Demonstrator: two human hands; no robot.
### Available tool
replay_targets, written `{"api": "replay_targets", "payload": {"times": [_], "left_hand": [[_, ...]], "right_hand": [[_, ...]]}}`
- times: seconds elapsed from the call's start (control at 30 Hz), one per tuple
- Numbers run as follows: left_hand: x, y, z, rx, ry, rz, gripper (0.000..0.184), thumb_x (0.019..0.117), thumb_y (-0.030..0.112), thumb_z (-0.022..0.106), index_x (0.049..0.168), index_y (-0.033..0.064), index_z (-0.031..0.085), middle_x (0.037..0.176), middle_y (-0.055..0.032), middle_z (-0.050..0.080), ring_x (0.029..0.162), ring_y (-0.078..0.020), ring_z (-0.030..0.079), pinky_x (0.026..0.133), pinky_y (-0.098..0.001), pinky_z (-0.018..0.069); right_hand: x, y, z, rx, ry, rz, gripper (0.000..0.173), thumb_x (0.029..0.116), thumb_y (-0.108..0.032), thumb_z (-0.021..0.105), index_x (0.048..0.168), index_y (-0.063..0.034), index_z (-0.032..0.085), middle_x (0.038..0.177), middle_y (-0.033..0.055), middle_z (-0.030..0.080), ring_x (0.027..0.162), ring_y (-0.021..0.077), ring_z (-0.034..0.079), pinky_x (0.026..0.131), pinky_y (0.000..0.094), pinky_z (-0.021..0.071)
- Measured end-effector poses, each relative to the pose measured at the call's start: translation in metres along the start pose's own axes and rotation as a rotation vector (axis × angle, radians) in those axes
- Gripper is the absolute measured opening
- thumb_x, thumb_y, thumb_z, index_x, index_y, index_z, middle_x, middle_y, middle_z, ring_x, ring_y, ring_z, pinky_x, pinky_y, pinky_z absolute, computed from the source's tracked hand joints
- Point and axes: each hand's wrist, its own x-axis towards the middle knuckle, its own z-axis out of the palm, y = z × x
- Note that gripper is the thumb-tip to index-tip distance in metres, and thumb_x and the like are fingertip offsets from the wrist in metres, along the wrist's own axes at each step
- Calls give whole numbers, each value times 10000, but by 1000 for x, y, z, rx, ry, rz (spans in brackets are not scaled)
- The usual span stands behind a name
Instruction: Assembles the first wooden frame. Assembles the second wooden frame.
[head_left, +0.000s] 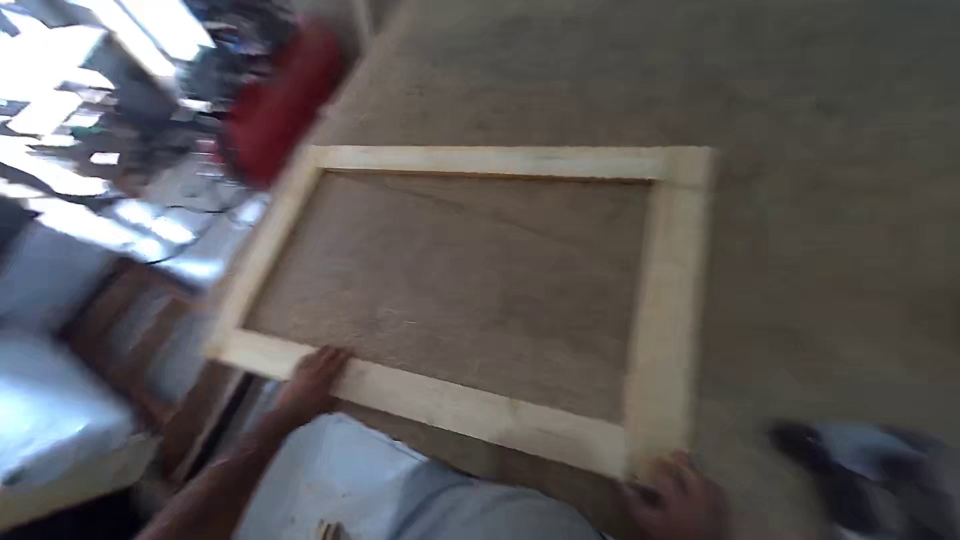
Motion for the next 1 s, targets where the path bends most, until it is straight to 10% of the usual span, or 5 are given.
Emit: {"api": "replay_targets", "payload": {"times": [0.3, 0.63, 1.0], "left_hand": [[12, -8, 0, 20, -166, -17, 1045, 732, 395, 920, 1579, 94, 387, 1602, -244, 377, 1508, -482, 287, 1146, -690, 338], [11, 3, -1, 83, -196, -107, 1077, 724, 435, 909, 1597, 137, 354, 1613, -242, 357, 1510, -487, 277, 1077, -732, 375], [17, -18, 23, 86, -42, -11, 1103, 644, 478, 943, 1566, 186, 413, 1593, -135, 425, 1489, -395, 368, 1093, -639, 445]], "right_hand": [[-6, 18, 8, -84, -24, 95, 537, 953, -524, 640, 1192, -52, 729, 1342, 250, 649, 1203, 434, 651, 1004, 574, 536], [-12, 22, 20, -156, 93, 32, 518, 956, -527, 628, 1141, -58, 745, 1253, 237, 685, 1051, 409, 701, 853, 521, 595], [-13, 15, 5, -94, 3, 95, 702, 903, -641, 654, 1254, -36, 707, 1354, 246, 637, 1197, 426, 644, 989, 543, 548]]}}
